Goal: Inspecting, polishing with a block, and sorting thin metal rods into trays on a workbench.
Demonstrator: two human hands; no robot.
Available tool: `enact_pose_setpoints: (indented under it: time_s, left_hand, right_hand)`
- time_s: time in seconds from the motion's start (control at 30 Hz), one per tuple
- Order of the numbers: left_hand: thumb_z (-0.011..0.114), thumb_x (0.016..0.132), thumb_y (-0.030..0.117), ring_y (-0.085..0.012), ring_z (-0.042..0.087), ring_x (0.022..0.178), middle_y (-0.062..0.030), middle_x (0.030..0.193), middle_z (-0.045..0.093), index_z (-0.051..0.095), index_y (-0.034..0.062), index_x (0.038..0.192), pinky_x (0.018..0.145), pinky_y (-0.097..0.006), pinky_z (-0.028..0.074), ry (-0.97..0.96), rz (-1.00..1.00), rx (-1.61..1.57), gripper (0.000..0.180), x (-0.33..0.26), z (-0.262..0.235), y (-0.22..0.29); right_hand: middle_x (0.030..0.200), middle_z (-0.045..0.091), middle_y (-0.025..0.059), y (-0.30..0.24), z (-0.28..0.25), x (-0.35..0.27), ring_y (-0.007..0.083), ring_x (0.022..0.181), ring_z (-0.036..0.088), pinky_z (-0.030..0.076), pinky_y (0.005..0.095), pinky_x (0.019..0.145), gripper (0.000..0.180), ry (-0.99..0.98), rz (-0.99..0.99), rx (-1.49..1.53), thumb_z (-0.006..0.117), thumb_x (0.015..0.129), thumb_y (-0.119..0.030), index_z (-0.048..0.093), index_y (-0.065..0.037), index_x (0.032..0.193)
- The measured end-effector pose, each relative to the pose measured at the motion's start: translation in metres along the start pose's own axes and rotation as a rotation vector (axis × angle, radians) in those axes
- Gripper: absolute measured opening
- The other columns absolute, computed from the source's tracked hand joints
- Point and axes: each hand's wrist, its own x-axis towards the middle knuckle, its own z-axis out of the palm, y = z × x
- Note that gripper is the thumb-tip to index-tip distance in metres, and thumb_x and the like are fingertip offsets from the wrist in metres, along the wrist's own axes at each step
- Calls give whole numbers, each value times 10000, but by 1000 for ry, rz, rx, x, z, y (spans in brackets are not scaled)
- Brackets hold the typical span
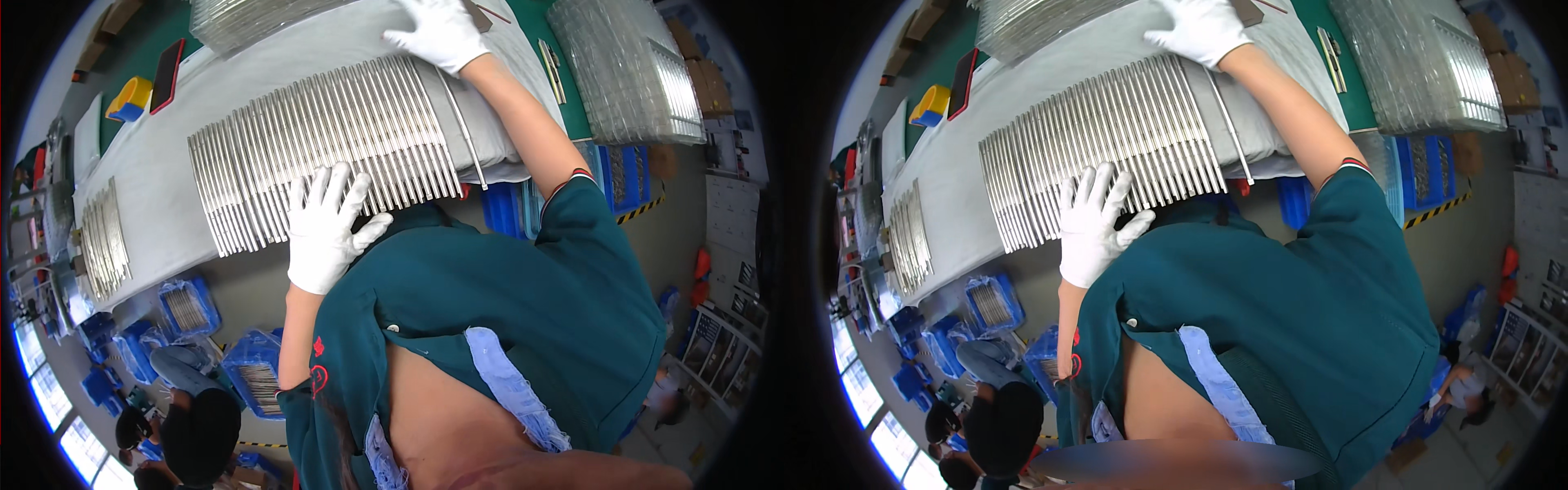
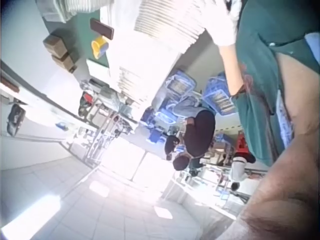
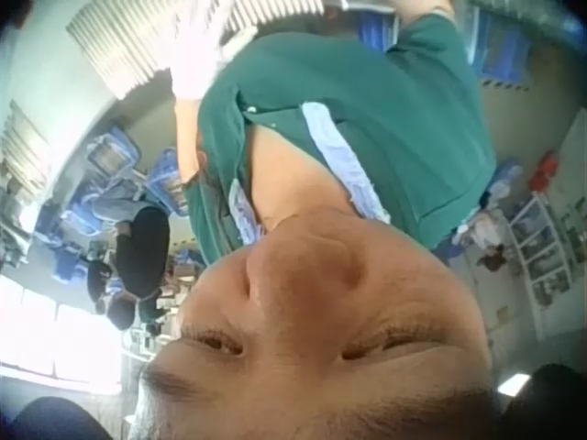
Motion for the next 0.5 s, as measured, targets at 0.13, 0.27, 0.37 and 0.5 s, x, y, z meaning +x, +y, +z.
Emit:
enact_pose_setpoints:
  time_s: [0.13, 0.27, 0.37, 0.5]
  left_hand:
    - [584, 775, 483, -303, 492, 1064, -131, 1132, 530, 530, 50, 1128, 922, -477, 330, -22, 214, -124, 561, 34, 0, 14]
    - [552, 798, 470, -271, 472, 1121, -128, 1153, 527, 527, 48, 1142, 998, -454, 288, -61, 398, -218, 545, 66, 23, 40]
    - [559, 790, 494, -282, 464, 1135, -127, 1168, 517, 528, 73, 1176, 998, -464, 298, -70, 481, -230, 573, 81, 35, 56]
    - [563, 790, 492, -271, 450, 1162, -121, 1189, 516, 537, 77, 1181, 1010, -471, 285, -100, 462, -215, 571, 82, 43, 60]
  right_hand:
    - [1171, 521, 193, 10, -30, -19, 341, 1108, 468, 331, 404, 983, 604, 14, 261, -367, 592, 725, -494, 540, -43, 1123]
    - [1120, 540, 192, 35, -1, -20, 333, 1080, 481, 354, 402, 950, 556, 141, 217, -402, 597, 721, -486, 562, -33, 1041]
    - [1050, 563, 191, 43, -6, -20, 336, 1034, 502, 376, 396, 912, 519, 164, 202, -402, 616, 701, -471, 580, -29, 971]
    - [969, 589, 201, 29, -20, -24, 334, 962, 539, 415, 383, 857, 471, 86, 301, -272, 641, 683, -418, 608, -13, 922]
